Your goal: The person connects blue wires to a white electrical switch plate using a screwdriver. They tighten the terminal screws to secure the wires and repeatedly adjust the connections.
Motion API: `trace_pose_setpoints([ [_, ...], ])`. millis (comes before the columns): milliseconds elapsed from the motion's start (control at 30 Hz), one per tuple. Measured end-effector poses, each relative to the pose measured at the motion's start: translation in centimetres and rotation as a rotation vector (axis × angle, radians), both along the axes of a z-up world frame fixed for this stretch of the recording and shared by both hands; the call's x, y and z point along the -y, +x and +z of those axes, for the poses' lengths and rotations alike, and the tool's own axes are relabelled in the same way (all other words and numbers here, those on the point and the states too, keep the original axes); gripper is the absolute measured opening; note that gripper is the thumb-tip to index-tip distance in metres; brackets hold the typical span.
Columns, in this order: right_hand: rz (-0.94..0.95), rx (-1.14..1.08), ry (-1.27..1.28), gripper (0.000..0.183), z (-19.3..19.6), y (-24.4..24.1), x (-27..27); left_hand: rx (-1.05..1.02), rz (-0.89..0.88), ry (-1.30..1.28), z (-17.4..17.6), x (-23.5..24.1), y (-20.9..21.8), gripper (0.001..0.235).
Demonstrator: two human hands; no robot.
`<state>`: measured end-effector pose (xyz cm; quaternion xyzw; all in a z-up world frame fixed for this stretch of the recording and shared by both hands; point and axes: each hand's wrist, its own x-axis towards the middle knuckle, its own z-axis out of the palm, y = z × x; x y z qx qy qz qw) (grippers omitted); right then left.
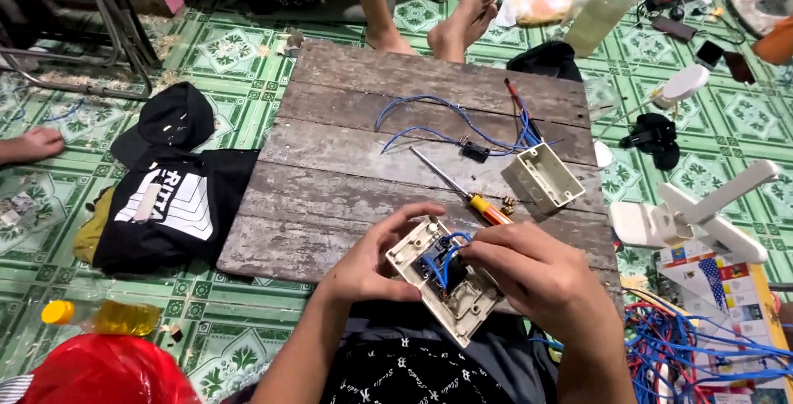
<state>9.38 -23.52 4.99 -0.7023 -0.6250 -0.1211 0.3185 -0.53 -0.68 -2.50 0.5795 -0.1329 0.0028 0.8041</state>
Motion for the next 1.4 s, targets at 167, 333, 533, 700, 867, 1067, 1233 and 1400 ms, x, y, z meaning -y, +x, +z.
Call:
trace_pose_setpoints([
  [167,0.023,0.028,0.026,0.017,-0.1,-0.6,0.1,0.036,0.010,0.005,0.2,0.0,-0.4,0.089],
  [333,0.070,0.069,0.053,0.018,0.0,-0.9,0.3,0.056,0.019,0.020,0.2,0.1,-0.4,0.089],
  [533,0.074,0.092,0.028,0.032,-0.6,-1.2,0.8,-0.001,0.068,0.057,0.4,0.4,-0.5,0.089],
  [700,0.000,0.154,-0.034,0.016,-0.1,-1.9,0.4,-0.011,0.069,-0.006,0.5,0.6,-0.4,0.086],
  [867,-0.064,0.165,-0.046,0.016,-0.7,-2.1,-0.2,-0.036,0.117,-0.003,0.2,0.8,-0.1,0.086],
  [1067,-0.152,0.098,-0.133,0.012,-2.6,-1.1,0.1,-0.063,0.187,0.043,-0.3,0.9,0.1,0.086],
  [1233,-0.180,0.096,-0.182,0.009,-2.9,-0.7,0.1,-0.070,0.207,0.069,-0.7,1.1,0.3,0.086],
  [1400,-0.181,0.115,-0.286,0.026,-2.9,-0.5,-0.1,-0.127,0.229,-0.014,-0.5,1.7,0.6,0.088],
])
